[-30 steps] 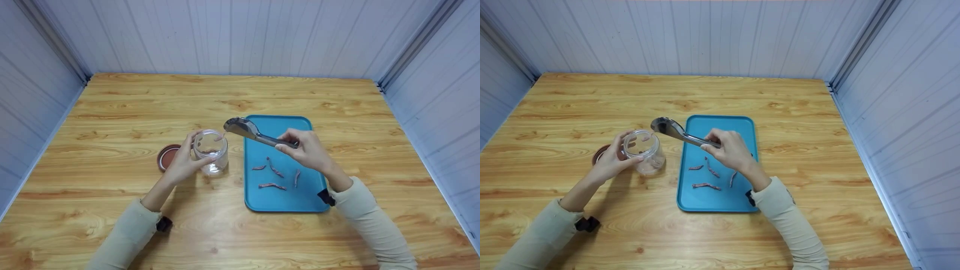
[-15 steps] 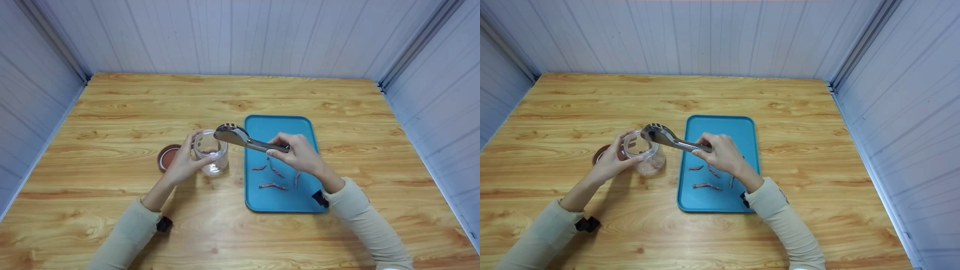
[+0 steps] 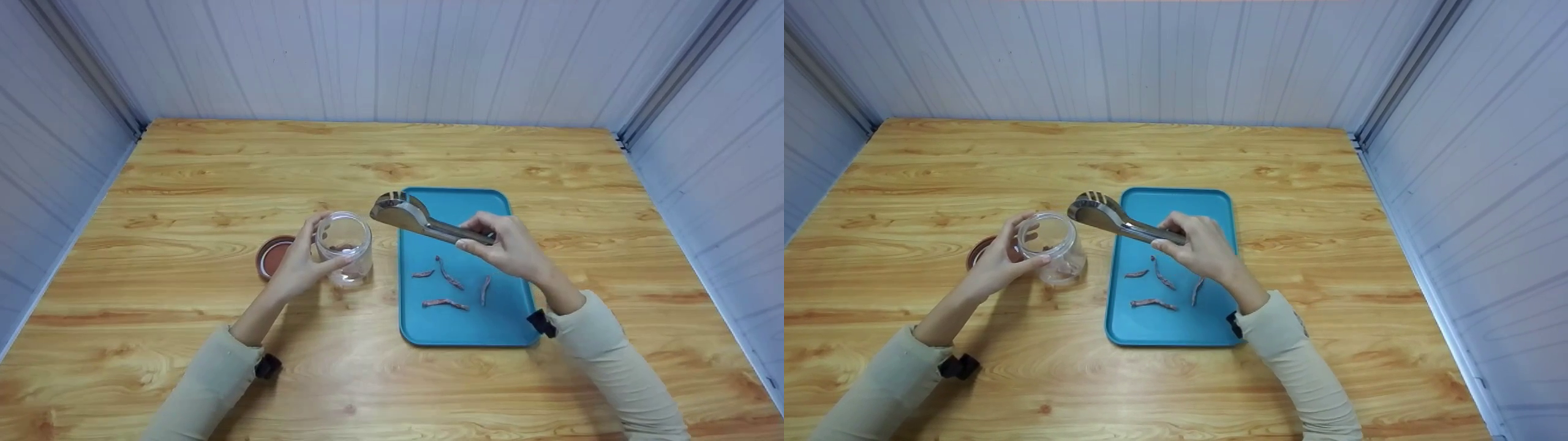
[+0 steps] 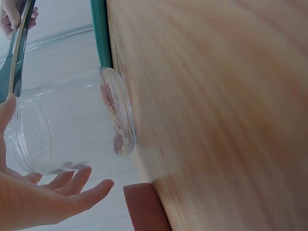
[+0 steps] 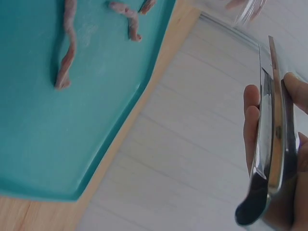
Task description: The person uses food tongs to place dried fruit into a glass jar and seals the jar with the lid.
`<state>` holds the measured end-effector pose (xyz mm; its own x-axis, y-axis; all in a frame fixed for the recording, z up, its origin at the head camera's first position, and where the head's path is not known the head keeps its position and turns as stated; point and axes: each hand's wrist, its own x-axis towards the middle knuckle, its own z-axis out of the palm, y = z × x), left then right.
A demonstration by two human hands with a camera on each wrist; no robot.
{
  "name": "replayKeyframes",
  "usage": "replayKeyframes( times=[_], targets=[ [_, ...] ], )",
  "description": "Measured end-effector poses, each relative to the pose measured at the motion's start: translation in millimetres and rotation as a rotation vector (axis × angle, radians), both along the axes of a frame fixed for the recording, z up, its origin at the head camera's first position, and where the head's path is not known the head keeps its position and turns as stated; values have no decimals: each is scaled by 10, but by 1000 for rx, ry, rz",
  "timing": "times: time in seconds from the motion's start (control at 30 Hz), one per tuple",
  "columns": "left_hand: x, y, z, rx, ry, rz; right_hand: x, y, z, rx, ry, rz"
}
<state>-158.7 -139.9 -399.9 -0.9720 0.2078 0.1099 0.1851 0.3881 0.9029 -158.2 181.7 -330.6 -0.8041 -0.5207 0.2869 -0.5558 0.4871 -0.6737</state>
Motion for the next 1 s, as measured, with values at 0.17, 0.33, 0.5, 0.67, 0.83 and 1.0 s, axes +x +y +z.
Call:
replayKeyframes(
  times=[0.17, 0.33, 0.5, 0.67, 0.83, 1.0],
  targets=[
    [-39, -23, -81, -7, 1, 7, -58, 180, -99, 32, 0, -39],
    [-35, -19, -79, -17, -2, 12, -169, 427, -306, 68, 9, -72],
    [-32, -16, -77, -26, -16, 18, -166, 589, -359, 110, -4, -111],
    [-23, -15, -55, -22, -14, 13, -151, 709, -389, 156, 0, -145],
    [104, 46, 183, -1, -22, -7, -140, 808, -416, 191, 9, -150],
    [27, 12, 36, 7, -17, -3, -128, 881, -470, 248, 45, -143]
  ],
)
